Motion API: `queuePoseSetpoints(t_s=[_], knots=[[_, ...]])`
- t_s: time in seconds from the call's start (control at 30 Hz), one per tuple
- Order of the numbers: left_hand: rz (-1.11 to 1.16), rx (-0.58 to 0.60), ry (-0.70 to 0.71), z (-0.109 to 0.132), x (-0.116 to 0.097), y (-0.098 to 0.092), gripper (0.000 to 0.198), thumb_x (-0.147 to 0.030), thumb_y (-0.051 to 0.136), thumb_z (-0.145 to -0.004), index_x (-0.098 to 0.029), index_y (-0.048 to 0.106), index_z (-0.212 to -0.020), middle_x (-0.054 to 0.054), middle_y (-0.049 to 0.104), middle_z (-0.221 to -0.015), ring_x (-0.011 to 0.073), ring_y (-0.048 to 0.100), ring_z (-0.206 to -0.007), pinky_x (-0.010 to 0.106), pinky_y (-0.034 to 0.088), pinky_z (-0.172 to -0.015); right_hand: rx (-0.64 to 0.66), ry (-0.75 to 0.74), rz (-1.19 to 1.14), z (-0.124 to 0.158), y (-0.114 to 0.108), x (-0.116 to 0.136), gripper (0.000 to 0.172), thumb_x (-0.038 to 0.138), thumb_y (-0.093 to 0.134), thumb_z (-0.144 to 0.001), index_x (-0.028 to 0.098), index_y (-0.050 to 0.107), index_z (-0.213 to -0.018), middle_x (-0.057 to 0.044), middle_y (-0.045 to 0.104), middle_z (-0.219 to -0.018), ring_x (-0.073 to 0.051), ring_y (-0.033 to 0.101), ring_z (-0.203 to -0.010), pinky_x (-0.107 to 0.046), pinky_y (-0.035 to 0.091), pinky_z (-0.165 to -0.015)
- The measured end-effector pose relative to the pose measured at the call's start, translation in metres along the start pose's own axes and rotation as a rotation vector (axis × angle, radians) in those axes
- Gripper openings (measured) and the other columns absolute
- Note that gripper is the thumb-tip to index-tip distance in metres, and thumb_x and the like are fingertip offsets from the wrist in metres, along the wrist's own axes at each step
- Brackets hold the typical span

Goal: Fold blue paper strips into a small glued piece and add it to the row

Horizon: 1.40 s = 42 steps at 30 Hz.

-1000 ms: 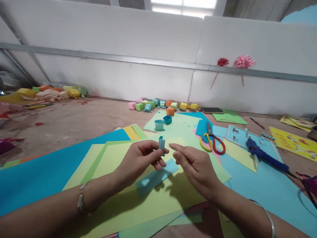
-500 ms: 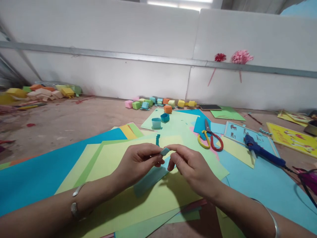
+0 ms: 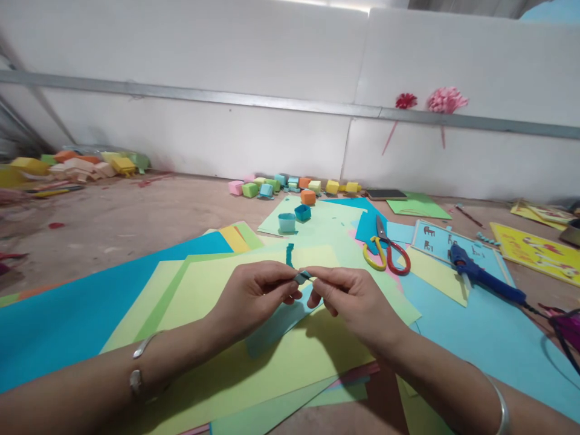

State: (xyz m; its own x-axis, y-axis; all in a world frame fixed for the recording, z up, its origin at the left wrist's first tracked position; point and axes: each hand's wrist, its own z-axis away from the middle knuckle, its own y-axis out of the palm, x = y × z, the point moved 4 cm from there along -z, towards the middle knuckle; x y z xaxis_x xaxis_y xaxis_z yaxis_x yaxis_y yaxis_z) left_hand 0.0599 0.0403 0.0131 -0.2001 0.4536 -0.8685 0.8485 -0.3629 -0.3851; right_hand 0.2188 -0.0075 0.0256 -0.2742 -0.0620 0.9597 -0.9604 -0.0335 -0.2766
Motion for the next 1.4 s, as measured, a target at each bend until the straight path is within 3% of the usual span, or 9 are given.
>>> queuePoseSetpoints(t_s=[0.3, 0.57, 0.77, 0.93, 1.07, 1.27, 1.4], knots=[[0.365, 0.031, -0.298, 0.004, -0.003, 0.011, 0.015, -0.012, 0.061, -0.078, -0.015, 0.076, -0.076, 0.005, 0.073, -0.071, 0.012, 0.066, -0.06, 0.021, 0.055, -0.059, -0.132, -0.132, 0.059, 0.003, 0.0, -0.002, 0.025, 0.027, 0.062, -0.083, 0.026, 0.078, -0.102, 0.0, 0.068, -0.066, -0.009, 0.049, -0.053, -0.023, 0.047, -0.051], [0.534, -0.062, -0.414, 0.004, 0.0, 0.015, 0.013, -0.009, 0.064, -0.074, -0.014, 0.076, -0.069, 0.003, 0.07, -0.063, 0.011, 0.065, -0.057, 0.02, 0.055, -0.059, -0.231, -0.47, 0.321, 0.007, 0.002, 0.004, 0.026, 0.017, 0.06, -0.088, 0.028, 0.077, -0.104, -0.003, 0.072, -0.089, -0.013, 0.067, -0.076, -0.023, 0.054, -0.063], [0.618, -0.053, -0.441, 0.008, 0.002, 0.018, 0.009, -0.018, 0.07, -0.073, -0.013, 0.077, -0.071, 0.005, 0.071, -0.065, 0.0125, 0.065, -0.058, 0.023, 0.055, -0.061, -0.358, -0.788, 0.707, 0.012, 0.007, 0.006, 0.029, 0.011, 0.053, -0.092, 0.023, 0.076, -0.105, -0.005, 0.067, -0.09, -0.01, 0.061, -0.065, -0.023, 0.049, -0.056], [0.73, -0.042, -0.409, 0.009, 0.001, 0.018, 0.014, -0.026, 0.075, -0.072, -0.012, 0.078, -0.072, 0.006, 0.072, -0.068, 0.0119, 0.064, -0.061, 0.022, 0.055, -0.065, -0.381, -0.696, 0.83, 0.011, 0.011, -0.004, 0.028, 0.023, 0.056, -0.094, 0.028, 0.067, -0.118, -0.003, 0.07, -0.098, -0.016, 0.065, -0.078, -0.026, 0.051, -0.063], [0.737, -0.055, -0.364, 0.008, -0.001, 0.015, 0.017, -0.029, 0.077, -0.07, -0.012, 0.078, -0.073, 0.006, 0.071, -0.067, 0.012, 0.063, -0.063, 0.021, 0.054, -0.063, -0.318, -0.754, 0.889, 0.012, 0.013, -0.001, 0.034, 0.022, 0.049, -0.097, 0.028, 0.061, -0.128, -0.006, 0.07, -0.103, -0.018, 0.064, -0.084, -0.028, 0.051, -0.068], [0.689, -0.084, -0.382, 0.009, 0.002, 0.014, 0.016, -0.03, 0.079, -0.068, -0.015, 0.079, -0.074, 0.004, 0.073, -0.066, 0.0109, 0.063, -0.06, 0.02, 0.054, -0.063, -0.354, -0.877, 0.919, 0.011, 0.019, 0.006, 0.032, 0.018, 0.04, -0.1, 0.016, 0.065, -0.12, -0.008, 0.068, -0.088, -0.016, 0.061, -0.077, -0.025, 0.049, -0.063], [0.63, -0.113, -0.403, 0.01, 0.008, 0.015, 0.017, -0.031, 0.08, -0.067, -0.015, 0.078, -0.072, 0.005, 0.073, -0.065, 0.0118, 0.065, -0.062, 0.02, 0.053, -0.064, -0.356, -0.797, 0.824, 0.006, 0.02, 0.003, 0.034, 0.022, 0.037, -0.101, 0.014, 0.068, -0.11, -0.007, 0.065, -0.082, -0.013, 0.058, -0.069, -0.024, 0.048, -0.06]])
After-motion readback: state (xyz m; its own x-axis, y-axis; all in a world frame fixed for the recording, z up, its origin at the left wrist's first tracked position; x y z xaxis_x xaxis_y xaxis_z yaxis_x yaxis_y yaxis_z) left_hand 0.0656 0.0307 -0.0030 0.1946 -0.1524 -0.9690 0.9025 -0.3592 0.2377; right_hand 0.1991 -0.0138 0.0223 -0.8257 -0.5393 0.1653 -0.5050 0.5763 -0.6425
